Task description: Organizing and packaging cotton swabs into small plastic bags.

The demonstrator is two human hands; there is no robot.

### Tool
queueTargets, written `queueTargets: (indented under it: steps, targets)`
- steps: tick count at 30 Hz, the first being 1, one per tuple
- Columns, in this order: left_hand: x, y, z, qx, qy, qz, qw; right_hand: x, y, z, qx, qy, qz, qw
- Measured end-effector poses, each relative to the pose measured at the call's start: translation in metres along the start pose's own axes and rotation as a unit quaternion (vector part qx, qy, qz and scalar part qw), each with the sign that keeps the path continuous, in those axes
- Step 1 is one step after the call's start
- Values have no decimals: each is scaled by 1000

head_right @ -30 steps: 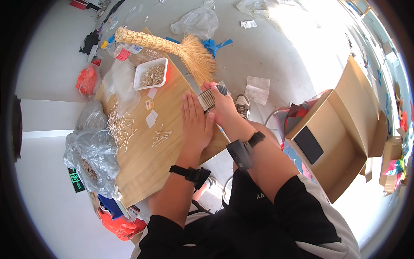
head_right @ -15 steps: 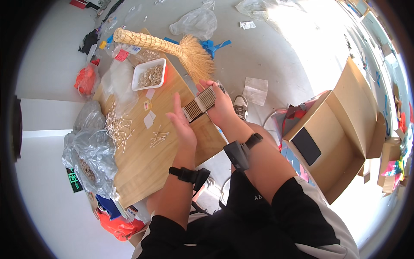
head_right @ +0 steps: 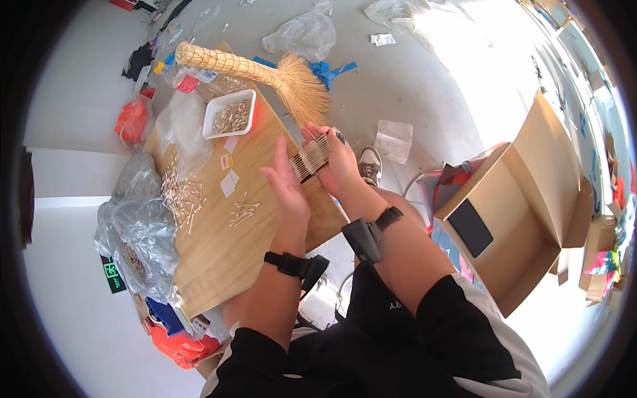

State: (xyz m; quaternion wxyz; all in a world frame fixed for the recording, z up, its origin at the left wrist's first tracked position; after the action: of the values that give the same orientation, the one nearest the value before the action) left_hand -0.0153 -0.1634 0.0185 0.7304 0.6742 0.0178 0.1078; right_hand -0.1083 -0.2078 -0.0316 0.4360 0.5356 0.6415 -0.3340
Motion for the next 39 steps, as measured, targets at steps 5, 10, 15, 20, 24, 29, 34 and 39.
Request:
queueTargets:
  steps: [5, 10, 15, 20, 24, 29, 34, 39]
  targets:
    - [-8, -2, 1, -3, 0, -50, 999, -1, 2, -1, 0, -9, -4, 1000]
    - [-17, 0, 2, -4, 0, -120, 993, -1, 4, -1, 11, -14, -17, 1000]
    - [-20, 3, 3, -10, 6, -140, 990, -1, 3, 0, 30, -26, -33, 999]
    - [0, -1, -1, 0, 72, -130, 989, -7, -1, -7, -4, -5, -36, 999]
    - [-4, 1, -10, 10, 90, -139, 986, -6, -3, -8, -5, -5, -37, 999]
    - [-7, -1, -5, 8, 72, -139, 988, -2, -4, -3, -21, 18, -24, 999]
    - [-8, -6, 3, 15, 53, -150, 987, -2, 0, -2, -31, 39, -17, 999]
    - [-10, -5, 2, 0, 34, -158, 987, 3, -3, -1, -25, 56, -14, 998]
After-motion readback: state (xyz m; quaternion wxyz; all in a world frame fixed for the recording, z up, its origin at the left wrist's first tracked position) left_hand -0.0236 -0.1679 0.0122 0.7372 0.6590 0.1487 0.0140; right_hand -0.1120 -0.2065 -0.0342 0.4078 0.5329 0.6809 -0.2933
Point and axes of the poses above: each hand's wrist, its own z-axis towards the middle knuckle, its own x-axis out of the back of the hand, y = z × x, the point moved 7 cm from there along z, towards the middle knuckle, and after that the axes turned 15 degrees about z, right-handed, at the moved point
